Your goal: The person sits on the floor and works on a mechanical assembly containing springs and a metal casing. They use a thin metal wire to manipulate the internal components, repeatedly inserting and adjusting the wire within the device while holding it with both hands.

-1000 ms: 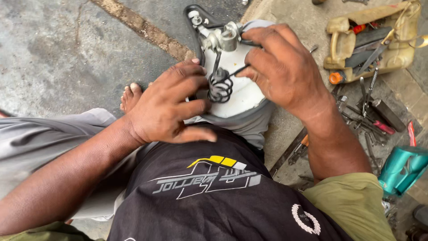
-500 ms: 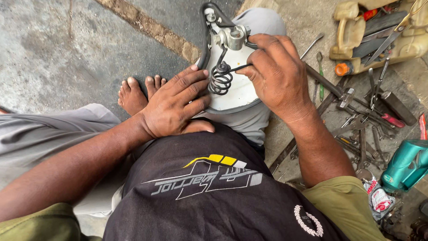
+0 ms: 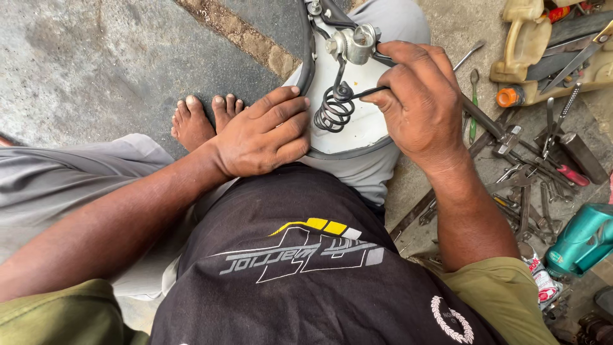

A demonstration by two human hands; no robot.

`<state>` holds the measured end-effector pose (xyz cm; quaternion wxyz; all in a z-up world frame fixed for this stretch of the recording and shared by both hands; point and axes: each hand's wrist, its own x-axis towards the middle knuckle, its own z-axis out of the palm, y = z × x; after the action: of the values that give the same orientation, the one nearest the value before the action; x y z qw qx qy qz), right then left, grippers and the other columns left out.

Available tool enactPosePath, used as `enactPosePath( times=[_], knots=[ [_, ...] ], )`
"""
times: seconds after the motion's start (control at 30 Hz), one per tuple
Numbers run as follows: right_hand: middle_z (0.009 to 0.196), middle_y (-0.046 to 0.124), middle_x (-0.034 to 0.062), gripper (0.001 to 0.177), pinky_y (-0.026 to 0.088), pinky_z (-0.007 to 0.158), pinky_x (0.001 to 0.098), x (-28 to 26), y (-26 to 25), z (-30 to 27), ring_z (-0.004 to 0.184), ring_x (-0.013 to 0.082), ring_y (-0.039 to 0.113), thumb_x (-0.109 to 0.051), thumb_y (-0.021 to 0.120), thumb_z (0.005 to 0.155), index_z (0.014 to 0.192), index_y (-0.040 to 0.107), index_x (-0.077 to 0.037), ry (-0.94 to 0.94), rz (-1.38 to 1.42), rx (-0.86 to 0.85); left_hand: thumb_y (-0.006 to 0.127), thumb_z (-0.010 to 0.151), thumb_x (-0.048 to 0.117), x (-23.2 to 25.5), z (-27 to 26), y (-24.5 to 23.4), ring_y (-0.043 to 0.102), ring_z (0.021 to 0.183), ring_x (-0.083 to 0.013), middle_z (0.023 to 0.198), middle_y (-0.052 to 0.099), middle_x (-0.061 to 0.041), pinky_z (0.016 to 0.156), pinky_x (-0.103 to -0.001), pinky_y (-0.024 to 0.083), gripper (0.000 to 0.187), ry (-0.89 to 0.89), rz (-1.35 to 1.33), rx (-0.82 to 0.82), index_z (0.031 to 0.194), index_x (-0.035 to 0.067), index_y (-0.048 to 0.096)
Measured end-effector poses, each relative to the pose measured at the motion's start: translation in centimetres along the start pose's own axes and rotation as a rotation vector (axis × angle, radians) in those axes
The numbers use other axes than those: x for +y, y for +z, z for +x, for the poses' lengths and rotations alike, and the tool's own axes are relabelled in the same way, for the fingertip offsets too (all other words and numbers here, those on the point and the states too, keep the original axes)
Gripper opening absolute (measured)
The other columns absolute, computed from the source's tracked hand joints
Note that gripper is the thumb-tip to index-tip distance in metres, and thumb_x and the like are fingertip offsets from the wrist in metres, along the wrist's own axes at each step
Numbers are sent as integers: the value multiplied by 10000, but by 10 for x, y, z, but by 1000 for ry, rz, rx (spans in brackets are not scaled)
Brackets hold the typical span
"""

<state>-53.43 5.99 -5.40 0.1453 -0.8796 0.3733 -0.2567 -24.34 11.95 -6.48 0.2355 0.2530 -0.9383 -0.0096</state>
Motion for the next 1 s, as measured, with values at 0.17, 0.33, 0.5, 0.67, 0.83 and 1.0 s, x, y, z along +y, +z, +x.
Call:
enactPosePath(
  times=[0.17,0.33,0.5,0.67,0.83,1.0],
  knots=[
    [1345,666,143,434,575,1014,397,-2,2,-1,1240,316,627,-389,803,1027,931,647,4,-10,12,12,659,943,228,-5,-2,7,612,1233,-277,1116,636,-59,1172,-479,462,109,55,64,18,996,137,628],
    [1335,655,153,395,573,1013,399,-5,3,-1,1237,327,620,-350,837,981,949,644,-6,-24,6,15,649,893,240,-2,-1,12,619,1199,-278,1073,640,-50,1147,-480,467,106,56,79,-17,951,162,606],
    [1359,626,187,381,557,1042,456,-7,1,-5,1250,347,609,-312,849,953,977,651,13,-126,-44,48,750,881,333,4,5,3,634,1143,-328,1053,657,-127,1115,-496,465,283,-30,-84,-70,949,85,631],
    [1368,583,177,447,571,1013,441,-2,13,-11,1224,335,607,-437,808,936,900,627,-30,-157,-59,104,822,925,242,12,21,-20,682,1155,-363,1202,664,-147,1133,-488,526,305,-340,-370,-45,1079,46,646],
    [1382,579,130,403,568,998,404,17,19,-15,1200,289,592,-461,802,923,887,668,-83,-183,35,116,784,811,457,-6,64,-43,577,1257,-398,1397,552,-215,1024,-499,471,604,-302,-112,-378,1315,134,702],
    [1379,568,144,388,554,1078,391,20,22,-13,1253,277,573,-418,815,913,940,676,-56,-191,176,110,739,605,637,-17,103,-38,464,1413,-403,1474,492,-241,1174,-556,395,818,-126,62,-451,1285,185,697]
  ],
)
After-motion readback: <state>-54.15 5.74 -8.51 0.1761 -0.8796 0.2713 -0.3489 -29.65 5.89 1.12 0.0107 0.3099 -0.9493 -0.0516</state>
